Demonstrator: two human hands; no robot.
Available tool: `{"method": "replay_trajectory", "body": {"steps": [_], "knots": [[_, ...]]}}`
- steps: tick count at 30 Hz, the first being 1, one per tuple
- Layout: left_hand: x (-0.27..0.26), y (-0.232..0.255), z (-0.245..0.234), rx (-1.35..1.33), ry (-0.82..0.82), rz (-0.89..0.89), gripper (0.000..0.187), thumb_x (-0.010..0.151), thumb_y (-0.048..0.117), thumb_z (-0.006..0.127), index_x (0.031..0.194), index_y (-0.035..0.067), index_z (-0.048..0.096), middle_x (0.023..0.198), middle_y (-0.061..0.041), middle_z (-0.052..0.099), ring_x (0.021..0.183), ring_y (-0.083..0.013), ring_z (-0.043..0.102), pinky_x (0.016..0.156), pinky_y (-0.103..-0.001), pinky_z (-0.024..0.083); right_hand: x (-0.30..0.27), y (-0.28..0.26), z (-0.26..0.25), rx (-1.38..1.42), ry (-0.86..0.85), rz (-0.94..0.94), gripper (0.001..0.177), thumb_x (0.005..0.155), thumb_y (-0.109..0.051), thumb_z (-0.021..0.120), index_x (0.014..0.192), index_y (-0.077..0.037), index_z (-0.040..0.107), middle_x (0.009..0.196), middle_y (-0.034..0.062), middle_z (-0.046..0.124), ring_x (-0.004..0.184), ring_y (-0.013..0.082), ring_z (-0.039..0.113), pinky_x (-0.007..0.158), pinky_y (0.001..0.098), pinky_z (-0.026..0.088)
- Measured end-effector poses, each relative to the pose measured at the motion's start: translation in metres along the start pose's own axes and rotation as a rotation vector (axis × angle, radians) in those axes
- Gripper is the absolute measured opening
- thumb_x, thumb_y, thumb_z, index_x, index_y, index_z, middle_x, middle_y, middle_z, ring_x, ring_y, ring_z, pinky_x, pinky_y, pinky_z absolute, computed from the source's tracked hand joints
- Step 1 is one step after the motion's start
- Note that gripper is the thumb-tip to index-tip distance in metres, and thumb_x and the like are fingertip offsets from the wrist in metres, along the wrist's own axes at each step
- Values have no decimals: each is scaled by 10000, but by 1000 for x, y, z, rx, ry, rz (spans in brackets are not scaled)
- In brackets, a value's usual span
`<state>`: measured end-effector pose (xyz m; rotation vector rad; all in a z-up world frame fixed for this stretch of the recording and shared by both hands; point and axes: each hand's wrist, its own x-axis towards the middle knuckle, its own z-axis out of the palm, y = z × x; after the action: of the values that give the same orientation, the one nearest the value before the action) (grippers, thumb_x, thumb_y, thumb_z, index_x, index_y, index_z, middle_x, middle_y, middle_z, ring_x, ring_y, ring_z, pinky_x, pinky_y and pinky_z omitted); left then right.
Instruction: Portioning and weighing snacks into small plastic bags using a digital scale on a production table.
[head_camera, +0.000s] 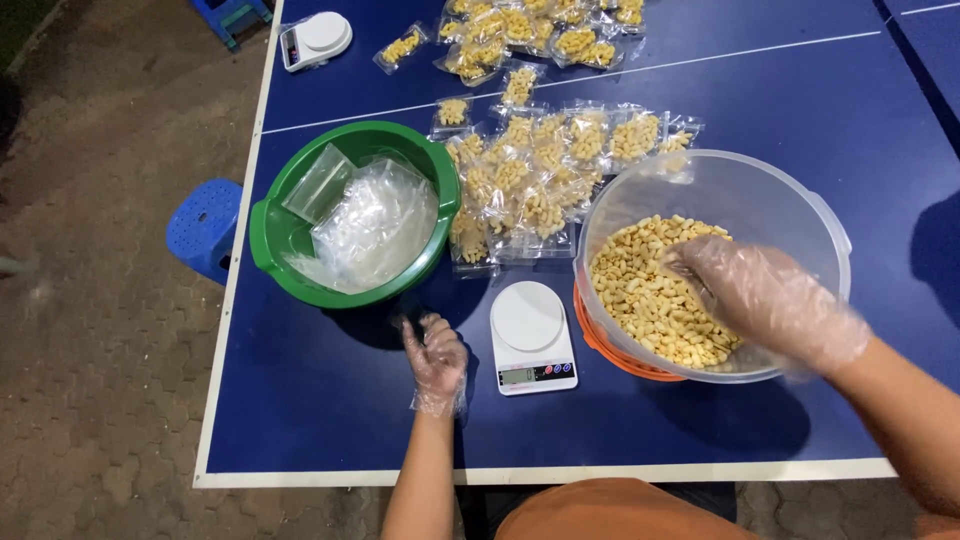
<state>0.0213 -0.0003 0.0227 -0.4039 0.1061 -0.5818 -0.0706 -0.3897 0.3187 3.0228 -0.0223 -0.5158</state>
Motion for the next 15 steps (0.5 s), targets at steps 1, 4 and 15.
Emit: {"method": "replay_trajectory", "body": {"steps": [1,4,15], "knots": [[0,-2,0,20,10,20,275,962,369,713,973,119,598,692,51,461,607,-74,489,576,-227,440,-11,-14,-12,211,79,-46,311,1030,-329,487,1311,-226,571,1153,61,750,909,235,796,776,422,690],[-2,-11,3,70,65,85,283,953,378,711,991,113,617,728,35,488,659,-92,522,640,-233,472,-41,-44,-13,630,170,-317,331,1049,-359,404,1130,-172,665,1049,39,723,901,203,740,829,383,626],[-43,-92,14,264,464,114,496,928,560,676,1091,98,750,985,-100,762,971,-321,730,951,-503,583,-11,-184,126,1382,-242,-481,393,1084,-403,457,776,-164,503,752,-45,493,730,89,461,700,277,376]]}}
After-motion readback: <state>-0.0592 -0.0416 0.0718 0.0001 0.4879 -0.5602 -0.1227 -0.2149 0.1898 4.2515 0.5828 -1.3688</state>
